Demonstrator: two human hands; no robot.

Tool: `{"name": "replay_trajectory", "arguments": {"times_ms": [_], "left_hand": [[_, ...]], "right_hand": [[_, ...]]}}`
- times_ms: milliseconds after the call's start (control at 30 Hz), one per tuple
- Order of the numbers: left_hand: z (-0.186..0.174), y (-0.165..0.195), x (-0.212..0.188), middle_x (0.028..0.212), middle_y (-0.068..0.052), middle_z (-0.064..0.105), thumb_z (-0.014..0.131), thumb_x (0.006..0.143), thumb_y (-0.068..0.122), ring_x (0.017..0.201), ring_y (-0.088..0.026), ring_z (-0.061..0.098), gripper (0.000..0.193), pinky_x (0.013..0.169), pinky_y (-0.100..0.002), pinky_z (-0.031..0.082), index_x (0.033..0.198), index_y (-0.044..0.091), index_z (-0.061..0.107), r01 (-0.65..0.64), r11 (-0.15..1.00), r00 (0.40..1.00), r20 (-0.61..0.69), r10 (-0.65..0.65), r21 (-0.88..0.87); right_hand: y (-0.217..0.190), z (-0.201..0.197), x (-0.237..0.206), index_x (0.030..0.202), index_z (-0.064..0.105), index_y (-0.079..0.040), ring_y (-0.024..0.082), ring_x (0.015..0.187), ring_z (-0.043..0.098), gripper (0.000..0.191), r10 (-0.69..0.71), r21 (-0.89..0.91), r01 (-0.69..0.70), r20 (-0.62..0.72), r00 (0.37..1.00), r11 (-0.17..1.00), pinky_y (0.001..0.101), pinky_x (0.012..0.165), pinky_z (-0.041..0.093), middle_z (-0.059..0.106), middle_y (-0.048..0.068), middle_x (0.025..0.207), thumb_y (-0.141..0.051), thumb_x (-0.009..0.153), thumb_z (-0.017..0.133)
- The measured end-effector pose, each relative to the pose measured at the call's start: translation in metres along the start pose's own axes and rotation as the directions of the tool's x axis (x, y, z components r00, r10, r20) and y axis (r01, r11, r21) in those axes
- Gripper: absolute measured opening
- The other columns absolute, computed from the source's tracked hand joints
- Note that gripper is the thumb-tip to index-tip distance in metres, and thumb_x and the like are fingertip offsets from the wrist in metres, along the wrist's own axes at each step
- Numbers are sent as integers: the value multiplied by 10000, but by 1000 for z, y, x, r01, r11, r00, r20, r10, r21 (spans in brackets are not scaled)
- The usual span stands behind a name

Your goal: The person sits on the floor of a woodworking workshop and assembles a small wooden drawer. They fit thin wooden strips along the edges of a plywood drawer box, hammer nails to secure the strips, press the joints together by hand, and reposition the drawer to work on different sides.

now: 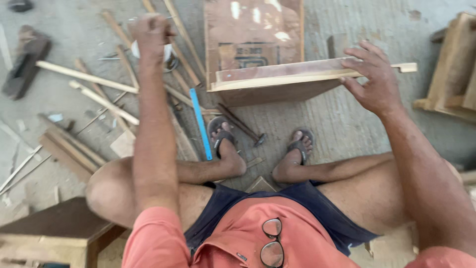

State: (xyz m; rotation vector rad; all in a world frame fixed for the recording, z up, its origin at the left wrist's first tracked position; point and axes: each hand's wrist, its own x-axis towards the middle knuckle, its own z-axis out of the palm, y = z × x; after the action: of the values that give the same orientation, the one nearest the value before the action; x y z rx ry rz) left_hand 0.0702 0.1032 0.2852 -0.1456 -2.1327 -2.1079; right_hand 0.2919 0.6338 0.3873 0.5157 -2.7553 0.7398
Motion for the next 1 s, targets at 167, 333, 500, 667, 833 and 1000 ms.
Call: {"name": "replay_trajectory", "arguments": {"times_ms": [167,333,500,667,833,1000], "left_hand": [[134,86,-88,788,-18,710,668,1042,218,700,-82,661,189,624,-234,516,958,49,679,123,985,948,309,-80,-123],[224,135,-161,764,-4,691,683,1037,219,700,-75,610,184,641,-245,497,973,46,676,74,997,862,502,-73,19],[260,142,-177,753,-17,687,683,1023,219,699,-88,660,207,649,-268,518,934,32,673,-60,982,842,537,-48,181],[268,110,-126,796,-40,731,676,995,205,716,-97,759,192,641,-301,572,921,28,673,-136,902,879,470,-82,411],[261,67,-52,882,-166,759,663,986,177,772,-244,762,179,727,-399,590,967,0,676,-210,607,846,454,-280,766],[271,53,-9,1034,-278,707,703,884,108,992,-432,679,168,846,-497,550,1005,-9,703,-497,275,816,551,-175,823]], "right_hand": [[-41,-3,-14,1234,748,-79,286,1279,684,320,14,193,13,-136,991,981,395,1143,526,729,87,1309,-48,926,829],[-66,5,-23,1215,742,-36,176,1090,730,289,181,490,-86,-150,972,867,290,966,598,742,107,1211,-38,934,810],[-70,3,-21,1200,723,-18,138,1039,712,284,288,580,-167,-124,950,797,259,924,610,705,84,1154,-32,926,797],[-53,-16,-22,1181,741,-29,115,980,685,226,417,532,-267,-182,891,804,244,839,614,709,57,1124,-59,961,786],[-41,-34,-29,1228,731,3,70,921,627,182,424,745,-107,-250,870,658,212,829,551,721,50,1107,-21,1048,736],[-34,-56,-43,1235,710,24,72,969,657,181,437,803,-76,-240,867,592,204,842,556,726,61,1144,-27,1062,726]]}}
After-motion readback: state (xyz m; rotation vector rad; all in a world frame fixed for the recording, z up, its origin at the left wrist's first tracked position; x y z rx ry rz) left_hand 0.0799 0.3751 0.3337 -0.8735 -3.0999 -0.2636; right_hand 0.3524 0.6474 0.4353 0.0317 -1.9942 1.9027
